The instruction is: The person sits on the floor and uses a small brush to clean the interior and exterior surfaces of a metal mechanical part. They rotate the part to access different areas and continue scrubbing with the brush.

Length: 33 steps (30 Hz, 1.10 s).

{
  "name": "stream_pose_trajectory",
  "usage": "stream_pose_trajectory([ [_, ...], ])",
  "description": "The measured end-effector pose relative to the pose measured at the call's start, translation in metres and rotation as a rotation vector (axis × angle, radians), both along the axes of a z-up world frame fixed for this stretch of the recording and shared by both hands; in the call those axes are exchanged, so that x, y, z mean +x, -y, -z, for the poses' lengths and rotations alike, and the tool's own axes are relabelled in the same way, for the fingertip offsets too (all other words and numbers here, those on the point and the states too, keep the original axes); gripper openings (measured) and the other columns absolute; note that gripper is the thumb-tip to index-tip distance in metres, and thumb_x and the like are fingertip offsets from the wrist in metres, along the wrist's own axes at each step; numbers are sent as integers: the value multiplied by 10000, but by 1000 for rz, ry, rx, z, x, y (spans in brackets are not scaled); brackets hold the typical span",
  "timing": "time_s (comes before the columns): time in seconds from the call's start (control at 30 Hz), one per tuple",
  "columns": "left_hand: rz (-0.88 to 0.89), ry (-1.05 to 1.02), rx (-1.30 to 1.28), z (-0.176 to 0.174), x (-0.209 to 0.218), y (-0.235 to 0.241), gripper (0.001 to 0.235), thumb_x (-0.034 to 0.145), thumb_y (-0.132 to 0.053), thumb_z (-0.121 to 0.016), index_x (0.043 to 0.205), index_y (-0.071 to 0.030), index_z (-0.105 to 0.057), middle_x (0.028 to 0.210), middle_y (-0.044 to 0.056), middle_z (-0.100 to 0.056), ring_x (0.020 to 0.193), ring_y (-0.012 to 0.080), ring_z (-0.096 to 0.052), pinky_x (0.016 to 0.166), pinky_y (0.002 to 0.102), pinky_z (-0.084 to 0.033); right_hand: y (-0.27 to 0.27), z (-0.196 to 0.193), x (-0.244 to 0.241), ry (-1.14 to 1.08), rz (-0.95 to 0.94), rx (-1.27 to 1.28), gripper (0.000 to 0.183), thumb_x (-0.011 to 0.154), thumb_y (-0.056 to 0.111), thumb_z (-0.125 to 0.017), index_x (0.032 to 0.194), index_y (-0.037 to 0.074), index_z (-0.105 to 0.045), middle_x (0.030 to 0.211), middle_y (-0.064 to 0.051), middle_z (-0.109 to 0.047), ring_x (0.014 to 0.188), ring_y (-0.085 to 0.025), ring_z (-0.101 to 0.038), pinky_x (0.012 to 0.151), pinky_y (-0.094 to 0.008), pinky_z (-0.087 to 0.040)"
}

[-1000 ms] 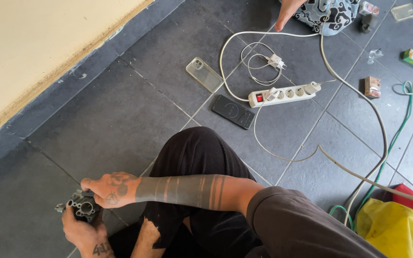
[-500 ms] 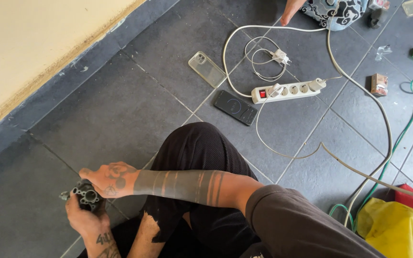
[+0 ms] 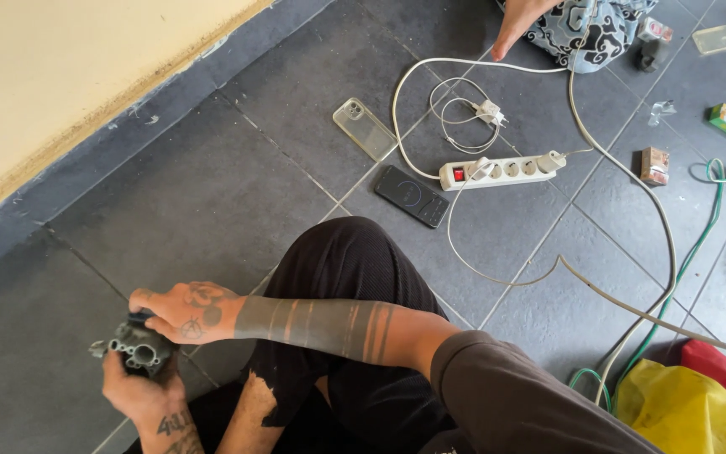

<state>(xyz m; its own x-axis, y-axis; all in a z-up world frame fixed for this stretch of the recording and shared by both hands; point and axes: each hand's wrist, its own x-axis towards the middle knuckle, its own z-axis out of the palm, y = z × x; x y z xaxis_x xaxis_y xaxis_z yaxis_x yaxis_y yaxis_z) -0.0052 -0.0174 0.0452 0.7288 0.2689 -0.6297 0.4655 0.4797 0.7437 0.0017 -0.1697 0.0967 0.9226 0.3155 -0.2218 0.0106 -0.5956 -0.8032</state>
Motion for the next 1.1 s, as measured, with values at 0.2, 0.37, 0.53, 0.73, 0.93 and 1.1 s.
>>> stream_pose_trajectory([
  [0.2,-87,9,-64,-8,1,-6,382,789,-350,-597,1082,-159,-751,1137,32,-744,1135,185,-733,937,354,-632,-1,-2,-1,-76,-74,41,299,1036,227,-435,1323,147,-449,560,-52,-527,487,-227,-510,515,-380,-433],
  [0.37,-14,10,-88,-4,-1,-7,336,876,-369,-556,1089,-181,-735,1097,-7,-746,1055,155,-724,826,328,-596,0,-7,1,-50,-17,46,307,1039,241,-460,1333,154,-460,627,-91,-624,551,-262,-620,552,-391,-510],
  [0.53,-9,-3,-134,1,3,-11,371,841,-351,-542,1111,-174,-725,1139,19,-726,1116,182,-706,885,362,-603,0,0,-1,-28,-56,47,286,1039,239,-447,1315,164,-464,610,-67,-589,520,-234,-569,532,-378,-466],
  [0.73,65,74,-183,-9,-1,-5,333,870,-286,-534,1101,-126,-712,1121,52,-709,1089,211,-688,883,383,-580,3,6,1,58,-6,68,305,1054,255,-437,1349,188,-467,599,-50,-595,516,-231,-580,528,-373,-462],
  [0.93,20,43,-93,11,-2,-19,289,911,-337,-609,1099,-143,-711,1098,23,-723,1046,177,-700,851,352,-594,-1,-6,-4,-38,-58,25,314,1045,224,-460,1340,116,-460,607,-84,-590,519,-256,-571,533,-395,-464],
  [1.1,174,123,-107,39,0,-16,245,1030,-301,-533,1227,-189,-625,1160,48,-660,1074,192,-642,868,350,-545,6,-1,0,76,38,-14,286,1056,268,-411,1315,145,-420,749,-144,-685,629,-335,-668,602,-439,-520],
])
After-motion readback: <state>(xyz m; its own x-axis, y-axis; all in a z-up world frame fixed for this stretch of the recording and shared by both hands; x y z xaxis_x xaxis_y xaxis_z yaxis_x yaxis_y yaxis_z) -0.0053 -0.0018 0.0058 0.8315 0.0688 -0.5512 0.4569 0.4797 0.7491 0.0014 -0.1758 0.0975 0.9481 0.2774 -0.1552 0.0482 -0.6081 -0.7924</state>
